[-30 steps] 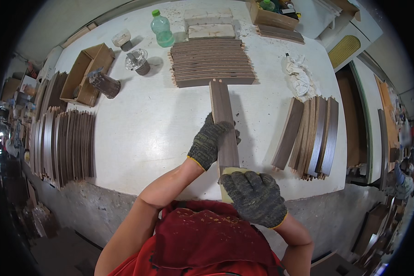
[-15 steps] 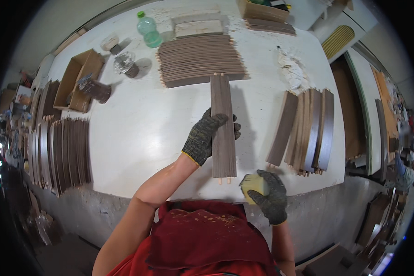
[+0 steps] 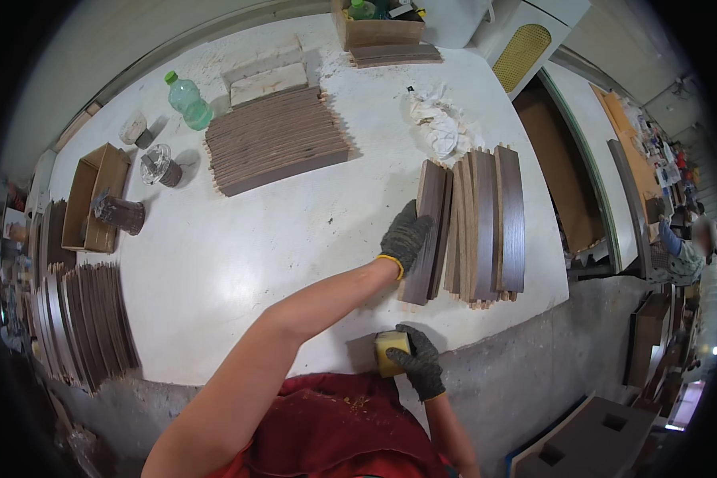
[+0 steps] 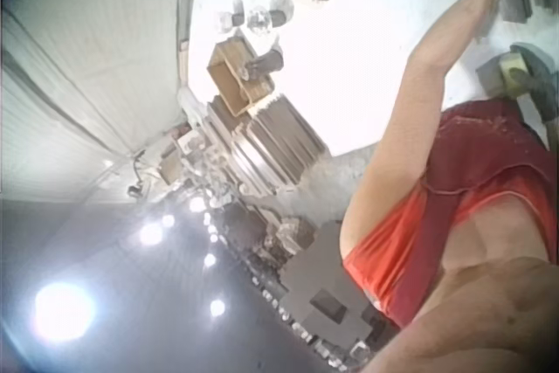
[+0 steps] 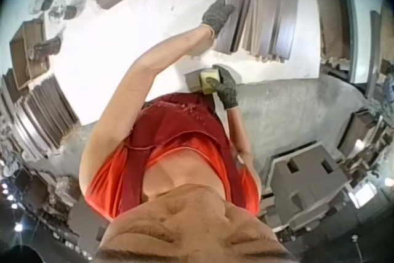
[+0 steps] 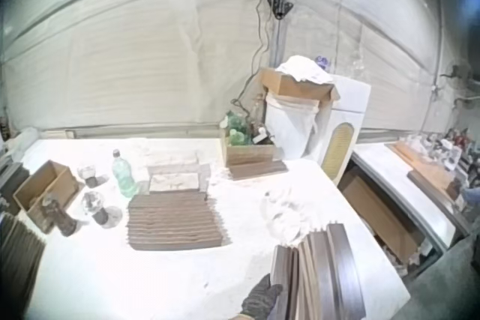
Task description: Manually sanding the edges and surfaces of wooden slats using a sanding block.
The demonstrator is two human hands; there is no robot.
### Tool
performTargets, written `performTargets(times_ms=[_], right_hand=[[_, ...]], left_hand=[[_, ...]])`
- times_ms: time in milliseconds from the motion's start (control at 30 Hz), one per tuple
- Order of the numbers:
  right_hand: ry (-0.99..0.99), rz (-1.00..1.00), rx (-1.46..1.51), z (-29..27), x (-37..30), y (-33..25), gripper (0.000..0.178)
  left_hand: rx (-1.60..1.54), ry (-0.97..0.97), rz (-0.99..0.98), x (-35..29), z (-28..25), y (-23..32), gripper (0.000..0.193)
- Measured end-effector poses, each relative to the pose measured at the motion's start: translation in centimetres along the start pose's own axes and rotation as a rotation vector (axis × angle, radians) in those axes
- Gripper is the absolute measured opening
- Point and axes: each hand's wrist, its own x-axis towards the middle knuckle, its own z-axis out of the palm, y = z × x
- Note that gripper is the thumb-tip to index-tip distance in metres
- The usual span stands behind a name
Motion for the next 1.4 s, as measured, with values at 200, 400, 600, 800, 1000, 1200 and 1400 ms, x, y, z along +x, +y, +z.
performTargets(times_ms=[200, 400, 600, 800, 1000, 1200, 1400], right_hand=[[-0.003, -0.01, -0.112, -0.1, 0.4, -0.8, 0.06], [-0.005, -0.021, -0.087, -0.6, 0.5, -1.4, 0.061], [-0.024, -0.012, -0.035, -0.4, 0.9, -1.1, 0.059], [-0.028, -0.005, -0.078, -0.3, 1.2, -0.9, 0.058], [-0.037, -0.005, -0.052, -0.2, 1.2, -1.3, 0.06], [-0.031, 0.051, 0.114, 0.4, 0.8, -1.6, 0.059], [0.104, -0.243, -0.075, 1.4, 3.0, -9.4, 0.058]], left_hand=[[0.431, 0.076, -0.015, -0.5, 1.4, 1.5, 0.063], [0.538, 0.154, 0.275, -1.0, -6.0, 0.3, 0.069], [1.067, 0.484, 0.643, 0.9, -23.1, -1.4, 0.084], [1.219, 0.238, 0.531, -1.7, -26.4, 0.2, 0.068], [1.17, 0.141, 0.489, 0.1, -26.5, 0.2, 0.073], [1.21, 0.053, 0.285, 1.2, -26.0, 1.3, 0.073], [0.852, 0.0, 0.332, -7.6, -25.3, 2.7, 0.065]])
